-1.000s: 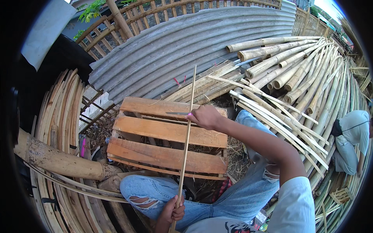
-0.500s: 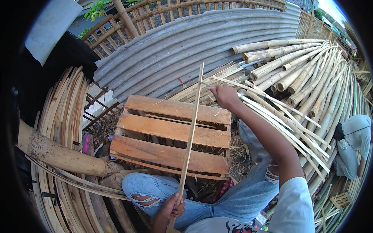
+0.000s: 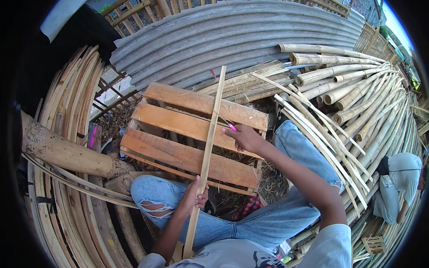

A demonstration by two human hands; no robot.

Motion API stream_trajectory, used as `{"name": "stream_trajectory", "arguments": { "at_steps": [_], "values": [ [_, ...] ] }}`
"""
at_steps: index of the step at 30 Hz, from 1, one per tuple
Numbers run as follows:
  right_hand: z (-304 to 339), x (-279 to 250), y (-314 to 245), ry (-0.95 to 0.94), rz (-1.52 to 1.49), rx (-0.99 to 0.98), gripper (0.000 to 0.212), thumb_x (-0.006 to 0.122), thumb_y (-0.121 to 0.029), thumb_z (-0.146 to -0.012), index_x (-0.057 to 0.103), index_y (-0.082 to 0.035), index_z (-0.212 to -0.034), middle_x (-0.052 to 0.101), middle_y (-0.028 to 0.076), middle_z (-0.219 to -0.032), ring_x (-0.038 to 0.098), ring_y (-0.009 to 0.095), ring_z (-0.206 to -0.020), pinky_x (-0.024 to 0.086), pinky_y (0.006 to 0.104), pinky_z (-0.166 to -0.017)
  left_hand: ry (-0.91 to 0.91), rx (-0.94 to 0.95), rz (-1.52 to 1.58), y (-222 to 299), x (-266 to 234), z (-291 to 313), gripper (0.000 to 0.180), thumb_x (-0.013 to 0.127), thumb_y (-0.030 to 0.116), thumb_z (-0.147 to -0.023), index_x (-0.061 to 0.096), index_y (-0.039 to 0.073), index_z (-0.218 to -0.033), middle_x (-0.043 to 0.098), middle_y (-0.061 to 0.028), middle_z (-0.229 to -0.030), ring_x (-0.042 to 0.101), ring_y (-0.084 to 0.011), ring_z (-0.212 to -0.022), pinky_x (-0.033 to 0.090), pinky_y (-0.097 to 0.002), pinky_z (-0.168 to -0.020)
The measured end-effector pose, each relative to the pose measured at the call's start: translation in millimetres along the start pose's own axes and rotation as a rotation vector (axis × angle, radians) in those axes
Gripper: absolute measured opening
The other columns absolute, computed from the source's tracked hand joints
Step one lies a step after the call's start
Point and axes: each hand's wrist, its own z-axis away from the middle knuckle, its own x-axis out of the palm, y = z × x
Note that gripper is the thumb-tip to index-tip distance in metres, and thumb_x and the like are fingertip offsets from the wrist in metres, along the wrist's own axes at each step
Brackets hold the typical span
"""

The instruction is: The person shaves and scrapes a bamboo strip using a small knife over a wooden crate.

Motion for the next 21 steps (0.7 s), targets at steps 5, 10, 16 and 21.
{"name": "stream_trajectory", "arguments": {
  "at_steps": [5,10,16,21],
  "values": [
    [6,93,35,-0.114,-0.536,-0.082,0.030,0.066,-0.027,-0.086,0.051,-0.001,-0.084,0.060,0.007,-0.069,0.063,0.014,-0.062,0.054,0.0268,-0.059,-0.009,-0.030,0.053,-2,-3,-6,0.054,0.032,0.059,-0.094,0.047,0.007,-0.097,0.030,0.0033,-0.054,0.026,-0.0038,-0.038,0.022,-0.0189,-0.035],
    [-4,129,51,0.165,-0.607,-0.243,0.030,0.069,-0.004,-0.080,0.040,-0.010,-0.072,0.047,-0.004,-0.067,0.052,0.004,-0.066,0.047,0.0240,-0.059,-0.042,0.015,0.047,-5,-1,-5,0.047,0.029,0.054,-0.097,0.041,0.010,-0.106,0.040,-0.0012,-0.057,0.037,-0.0084,-0.040,0.032,-0.0207,-0.036],
    [-12,118,34,0.167,-0.735,-0.209,0.031,0.067,-0.006,-0.081,0.038,-0.010,-0.071,0.047,-0.002,-0.066,0.054,0.007,-0.064,0.048,0.0254,-0.055,0.088,0.130,-0.142,-5,5,23,0.037,0.037,0.041,-0.099,0.033,0.011,-0.119,0.054,-0.0089,-0.074,0.056,-0.0181,-0.054,0.046,-0.0261,-0.042],
    [-5,103,25,0.122,-0.621,-0.133,0.034,0.052,-0.036,-0.094,0.051,-0.004,-0.084,0.057,0.005,-0.072,0.059,0.013,-0.063,0.052,0.0272,-0.060,-0.021,0.097,-0.113,-5,0,31,0.028,0.052,0.024,-0.095,0.040,0.007,-0.114,0.053,-0.0072,-0.072,0.047,-0.0089,-0.043,0.036,-0.0195,-0.035]
  ]
}}
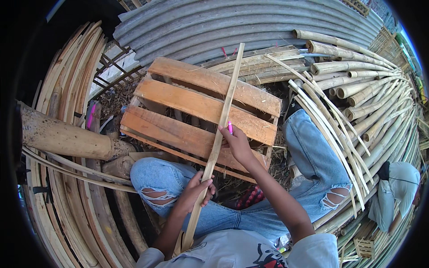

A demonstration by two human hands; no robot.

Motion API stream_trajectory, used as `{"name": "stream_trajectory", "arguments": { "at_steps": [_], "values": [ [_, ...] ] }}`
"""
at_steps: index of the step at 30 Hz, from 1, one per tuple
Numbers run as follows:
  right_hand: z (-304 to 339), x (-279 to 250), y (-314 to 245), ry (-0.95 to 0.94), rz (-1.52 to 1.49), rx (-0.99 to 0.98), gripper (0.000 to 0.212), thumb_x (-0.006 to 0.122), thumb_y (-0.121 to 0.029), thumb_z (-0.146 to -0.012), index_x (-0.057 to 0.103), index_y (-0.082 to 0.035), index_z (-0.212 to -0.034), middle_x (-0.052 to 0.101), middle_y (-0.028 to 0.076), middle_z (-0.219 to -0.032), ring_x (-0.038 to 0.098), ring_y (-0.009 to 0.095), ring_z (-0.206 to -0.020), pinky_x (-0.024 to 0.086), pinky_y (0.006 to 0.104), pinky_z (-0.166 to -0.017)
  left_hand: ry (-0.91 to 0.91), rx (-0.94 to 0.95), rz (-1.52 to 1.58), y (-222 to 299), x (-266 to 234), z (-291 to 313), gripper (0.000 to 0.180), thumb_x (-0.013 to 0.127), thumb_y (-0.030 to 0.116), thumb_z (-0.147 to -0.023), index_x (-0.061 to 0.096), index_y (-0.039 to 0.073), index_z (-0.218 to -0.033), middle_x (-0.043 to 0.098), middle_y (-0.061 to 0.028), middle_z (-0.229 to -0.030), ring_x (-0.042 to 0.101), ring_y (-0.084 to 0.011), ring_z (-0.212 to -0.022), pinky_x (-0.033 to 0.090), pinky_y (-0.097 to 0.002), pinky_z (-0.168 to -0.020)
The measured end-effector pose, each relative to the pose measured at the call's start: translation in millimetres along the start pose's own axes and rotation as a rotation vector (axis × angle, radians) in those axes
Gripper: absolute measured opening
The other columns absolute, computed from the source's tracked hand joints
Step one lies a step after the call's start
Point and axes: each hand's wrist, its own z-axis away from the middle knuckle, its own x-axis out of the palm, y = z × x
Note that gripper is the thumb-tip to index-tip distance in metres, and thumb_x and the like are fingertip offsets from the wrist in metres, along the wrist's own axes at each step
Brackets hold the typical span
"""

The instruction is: The person shaves and scrapes a bamboo strip using a small knife over a wooden crate.

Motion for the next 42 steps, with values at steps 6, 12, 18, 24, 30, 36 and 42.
{"name": "stream_trajectory", "arguments": {
  "at_steps": [6,12,18,24,30,36,42],
  "values": [
    [42,-23,14,-0.048,-0.008,0.112,0.041,0.041,-0.042,-0.097,0.053,-0.003,-0.090,0.063,0.010,-0.073,0.058,0.013,-0.056,0.048,0.0243,-0.053,-0.017,-0.056,0.103,4,2,-5,0.024,0.053,0.021,-0.094,0.045,0.005,-0.110,0.047,-0.0021,-0.064,0.032,-0.0031,-0.037,0.026,-0.0173,-0.034],
    [88,-24,21,-0.048,0.356,0.086,0.040,0.050,-0.032,-0.095,0.054,-0.001,-0.071,0.053,0.008,-0.054,0.046,0.012,-0.047,0.035,0.0288,-0.046,0.093,0.028,-0.210,-7,8,-15,0.024,0.054,0.023,-0.093,0.048,0.004,-0.107,0.051,-0.0046,-0.064,0.041,-0.0069,-0.040,0.032,-0.0217,-0.036],
    [98,-15,17,-0.209,0.675,-0.128,0.038,0.050,-0.031,-0.094,0.056,0.002,-0.079,0.051,0.023,-0.061,0.053,0.037,-0.057,0.041,0.0428,-0.057,0.383,0.595,-1.029,-34,4,-27,0.024,0.048,0.023,-0.094,0.049,0.000,-0.100,0.056,-0.0080,-0.062,0.055,-0.0146,-0.050,0.040,-0.0314,-0.045],
    [98,8,32,-0.241,0.667,-0.233,0.040,0.043,-0.034,-0.096,0.059,0.000,-0.084,0.057,0.023,-0.066,0.058,0.041,-0.068,0.044,0.0464,-0.063,0.279,0.264,-0.628,-27,8,-24,0.026,0.038,0.024,-0.098,0.050,0.002,-0.094,0.050,-0.0044,-0.061,0.047,-0.0112,-0.046,0.036,-0.0280,-0.042],
    [94,12,34,-0.176,0.940,-0.260,0.044,0.042,-0.038,-0.096,0.059,-0.002,-0.078,0.058,0.020,-0.063,0.059,0.039,-0.064,0.045,0.0470,-0.059,0.221,0.064,-0.383,-23,10,-12,0.023,0.037,0.024,-0.099,0.051,0.006,-0.095,0.042,0.0026,-0.060,0.039,-0.0042,-0.046,0.030,-0.0205,-0.039],
    [82,7,22,-0.086,0.986,-0.299,0.047,0.044,-0.041,-0.094,0.057,-0.003,-0.071,0.053,0.021,-0.056,0.056,0.041,-0.059,0.042,0.0477,-0.055,0.258,0.167,-0.473,-22,10,-13,0.025,0.036,0.026,-0.099,0.050,0.005,-0.095,0.041,0.0020,-0.060,0.038,-0.0050,-0.045,0.032,-0.0217,-0.039],
    [92,8,36,-0.164,1.105,-0.443,0.050,0.045,-0.049,-0.092,0.060,-0.004,-0.073,0.056,0.016,-0.055,0.058,0.036,-0.054,0.044,0.0438,-0.049,0.264,0.206,-0.707,-20,11,-9,0.029,0.036,0.025,-0.098,0.051,0.000,-0.096,0.049,-0.0067,-0.061,0.050,-0.0146,-0.048,0.038,-0.0310,-0.043]
  ]
}}
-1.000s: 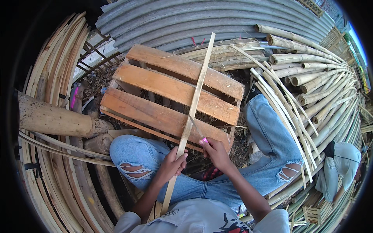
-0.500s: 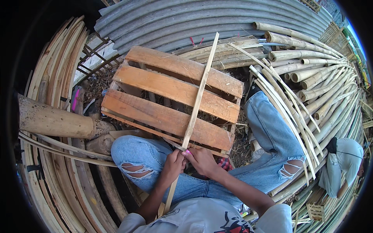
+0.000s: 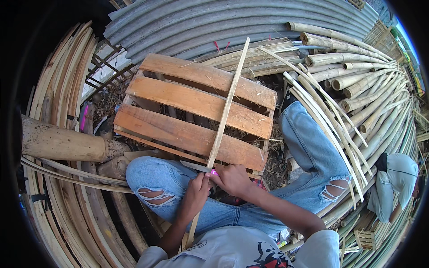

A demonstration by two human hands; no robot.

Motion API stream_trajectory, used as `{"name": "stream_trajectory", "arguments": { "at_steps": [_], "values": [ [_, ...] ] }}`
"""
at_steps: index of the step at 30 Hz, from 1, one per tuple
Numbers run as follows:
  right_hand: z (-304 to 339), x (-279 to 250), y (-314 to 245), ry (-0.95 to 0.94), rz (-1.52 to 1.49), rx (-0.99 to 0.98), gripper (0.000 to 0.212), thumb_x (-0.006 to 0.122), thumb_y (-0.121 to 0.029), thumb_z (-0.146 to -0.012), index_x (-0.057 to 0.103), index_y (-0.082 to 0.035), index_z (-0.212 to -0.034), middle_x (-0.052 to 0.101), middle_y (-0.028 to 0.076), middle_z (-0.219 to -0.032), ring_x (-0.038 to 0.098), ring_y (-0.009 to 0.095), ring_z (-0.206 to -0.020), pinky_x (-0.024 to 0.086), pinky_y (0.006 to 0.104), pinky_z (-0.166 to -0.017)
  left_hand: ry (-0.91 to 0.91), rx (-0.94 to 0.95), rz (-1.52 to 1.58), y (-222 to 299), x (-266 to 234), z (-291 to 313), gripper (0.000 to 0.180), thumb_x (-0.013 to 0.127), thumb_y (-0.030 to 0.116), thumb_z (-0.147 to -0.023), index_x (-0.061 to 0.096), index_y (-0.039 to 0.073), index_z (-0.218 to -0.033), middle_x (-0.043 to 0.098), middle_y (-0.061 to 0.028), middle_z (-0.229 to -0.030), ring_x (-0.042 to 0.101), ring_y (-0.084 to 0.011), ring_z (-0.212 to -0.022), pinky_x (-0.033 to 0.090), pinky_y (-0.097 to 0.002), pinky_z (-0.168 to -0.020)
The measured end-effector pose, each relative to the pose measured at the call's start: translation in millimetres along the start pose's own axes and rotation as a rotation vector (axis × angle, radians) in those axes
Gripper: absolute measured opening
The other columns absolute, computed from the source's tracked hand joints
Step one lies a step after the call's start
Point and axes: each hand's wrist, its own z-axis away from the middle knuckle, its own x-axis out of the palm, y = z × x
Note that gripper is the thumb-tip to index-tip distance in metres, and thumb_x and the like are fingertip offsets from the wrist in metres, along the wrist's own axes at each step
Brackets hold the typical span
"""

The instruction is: The person shaves and scrapes a bamboo strip using a small knife over a wooden crate.

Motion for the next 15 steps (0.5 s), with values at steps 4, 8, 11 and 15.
{"name": "stream_trajectory", "arguments": {
  "at_steps": [4,8,11,15],
  "values": [
    [-12,4,18,0.042,0.041,-0.019,0.049,0.048,-0.051,-0.090,0.061,-0.007,-0.073,0.056,0.014,-0.053,0.059,0.033,-0.050,0.043,0.0420,-0.045,0.082,0.108,-0.108,7,-2,-2,0.029,0.036,0.022,-0.098,0.050,-0.004,-0.098,0.055,-0.0171,-0.064,0.058,-0.0296,-0.059,0.044,-0.0392,-0.056],
    [-21,2,17,0.127,0.091,-0.022,0.048,0.048,-0.052,-0.089,0.061,-0.008,-0.073,0.057,0.013,-0.053,0.059,0.032,-0.050,0.043,0.0407,-0.043,0.096,0.117,-0.167,-1,-5,-7,0.030,0.036,0.021,-0.098,0.052,-0.004,-0.103,0.056,-0.0187,-0.068,0.059,-0.0314,-0.062,0.045,-0.0396,-0.060],
    [-24,-2,21,0.131,0.160,-0.006,0.048,0.049,-0.052,-0.089,0.062,-0.008,-0.074,0.056,0.013,-0.052,0.059,0.031,-0.049,0.043,0.0399,-0.042,0.064,0.130,-0.100,-2,-5,-10,0.030,0.035,0.021,-0.099,0.053,-0.002,-0.106,0.054,-0.0113,-0.065,0.055,-0.0223,-0.054,0.043,-0.0337,-0.051],
    [-42,-26,59,0.188,0.349,0.222,0.045,0.047,-0.049,-0.091,0.062,-0.009,-0.076,0.058,0.012,-0.054,0.060,0.031,-0.049,0.044,0.0404,-0.043,-0.065,-0.092,0.188,13,-12,3,0.030,0.035,0.022,-0.099,0.053,0.001,-0.109,0.044,-0.0024,-0.061,0.043,-0.0103,-0.045,0.034,-0.0251,-0.041]
  ]
}}
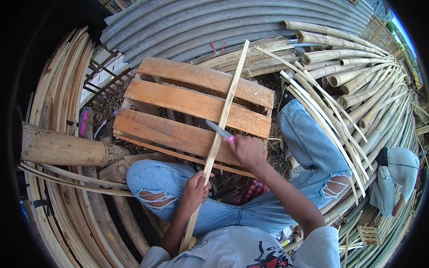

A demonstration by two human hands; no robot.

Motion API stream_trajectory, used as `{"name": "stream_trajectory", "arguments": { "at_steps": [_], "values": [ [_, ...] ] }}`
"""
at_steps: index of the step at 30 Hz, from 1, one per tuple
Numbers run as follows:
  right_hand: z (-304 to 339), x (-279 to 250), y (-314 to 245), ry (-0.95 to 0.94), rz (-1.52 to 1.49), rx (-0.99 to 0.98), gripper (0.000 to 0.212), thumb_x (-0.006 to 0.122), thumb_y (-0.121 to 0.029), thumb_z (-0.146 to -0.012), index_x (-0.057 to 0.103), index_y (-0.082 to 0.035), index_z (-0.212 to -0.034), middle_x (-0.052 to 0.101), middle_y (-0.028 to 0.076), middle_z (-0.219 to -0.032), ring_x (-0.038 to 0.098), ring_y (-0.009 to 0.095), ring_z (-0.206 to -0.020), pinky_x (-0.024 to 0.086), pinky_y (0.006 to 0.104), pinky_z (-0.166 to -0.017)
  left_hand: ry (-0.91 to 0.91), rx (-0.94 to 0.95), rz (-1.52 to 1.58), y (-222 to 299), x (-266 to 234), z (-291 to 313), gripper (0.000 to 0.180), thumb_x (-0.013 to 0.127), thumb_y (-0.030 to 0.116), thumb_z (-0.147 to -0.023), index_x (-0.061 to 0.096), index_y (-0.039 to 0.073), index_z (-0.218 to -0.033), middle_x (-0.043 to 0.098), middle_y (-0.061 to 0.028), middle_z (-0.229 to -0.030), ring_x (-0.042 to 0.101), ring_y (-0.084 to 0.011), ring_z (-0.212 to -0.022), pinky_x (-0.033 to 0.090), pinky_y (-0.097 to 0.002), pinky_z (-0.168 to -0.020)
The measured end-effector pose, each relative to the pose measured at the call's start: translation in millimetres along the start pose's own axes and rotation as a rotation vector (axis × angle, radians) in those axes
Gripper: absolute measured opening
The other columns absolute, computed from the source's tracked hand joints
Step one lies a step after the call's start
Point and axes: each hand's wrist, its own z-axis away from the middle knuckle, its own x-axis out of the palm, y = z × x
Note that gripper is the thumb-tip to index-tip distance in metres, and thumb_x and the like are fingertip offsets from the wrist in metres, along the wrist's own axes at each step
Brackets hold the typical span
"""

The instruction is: The person shaves and scrapes a bamboo strip using a small knife over a wooden crate.

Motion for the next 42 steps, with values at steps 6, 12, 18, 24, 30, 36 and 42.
{"name": "stream_trajectory", "arguments": {
  "at_steps": [6,12,18,24,30,36,42],
  "values": [
    [-32,-118,108,0.372,-0.224,0.350,0.051,0.042,-0.038,-0.097,0.052,0.004,-0.069,0.042,0.018,-0.053,0.043,0.032,-0.050,0.032,0.0425,-0.052,-0.108,-0.240,0.601,3,-39,42,0.033,0.032,0.024,-0.099,0.049,0.001,-0.115,0.037,0.0012,-0.063,0.030,-0.0039,-0.043,0.026,-0.0195,-0.037],
    [-5,-92,46,0.030,-0.786,0.376,0.047,0.052,-0.036,-0.094,0.046,-0.002,-0.062,0.036,-0.003,-0.053,0.033,0.007,-0.052,0.027,0.0293,-0.047,-0.203,-0.140,0.883,1,-35,15,0.035,0.032,0.025,-0.098,0.048,-0.003,-0.112,0.037,-0.0005,-0.061,0.029,-0.0044,-0.038,0.027,-0.0181,-0.032],
    [23,-53,-4,-0.360,-0.979,0.295,0.035,0.061,-0.032,-0.089,0.057,0.000,-0.077,0.044,0.000,-0.053,0.042,0.007,-0.051,0.034,0.0296,-0.047,-0.332,-0.265,0.974,-8,-30,5,0.037,0.033,0.029,-0.098,0.046,-0.001,-0.114,0.038,-0.0001,-0.061,0.031,-0.0052,-0.039,0.029,-0.0187,-0.033],
    [33,-36,-37,-0.454,-0.811,0.058,0.046,0.055,-0.039,-0.091,0.059,0.003,-0.074,0.049,0.017,-0.054,0.050,0.029,-0.051,0.040,0.0390,-0.055,-0.346,-0.248,0.906,-15,-26,2,0.037,0.032,0.032,-0.098,0.047,0.001,-0.112,0.038,-0.0001,-0.058,0.029,-0.0058,-0.036,0.028,-0.0189,-0.031],
    [34,-35,-44,-0.481,-0.697,-0.046,0.052,0.046,-0.043,-0.093,0.060,0.002,-0.072,0.051,0.023,-0.056,0.056,0.040,-0.060,0.042,0.0463,-0.059,-0.389,-0.279,0.987,-18,-30,1,0.038,0.031,0.033,-0.098,0.048,0.002,-0.109,0.038,0.0002,-0.057,0.028,-0.0058,-0.034,0.026,-0.0188,-0.030],
    [32,-36,-40,-0.483,-0.684,-0.020,0.051,0.048,-0.042,-0.093,0.059,0.003,-0.072,0.051,0.023,-0.056,0.056,0.041,-0.060,0.043,0.0462,-0.060,-0.355,-0.228,0.912,-16,-27,-1,0.033,0.035,0.029,-0.099,0.050,0.001,-0.108,0.041,-0.0001,-0.059,0.031,-0.0046,-0.036,0.028,-0.0185,-0.032],
    [37,-35,-40,-0.462,-0.714,0.009,0.052,0.047,-0.043,-0.093,0.059,0.003,-0.072,0.052,0.023,-0.058,0.056,0.041,-0.061,0.043,0.0461,-0.060,-0.280,-0.204,0.780,-13,-21,0,0.025,0.039,0.020,-0.099,0.050,0.000,-0.108,0.042,-0.0007,-0.060,0.031,-0.0045,-0.037,0.029,-0.0184,-0.032]
  ]
}}
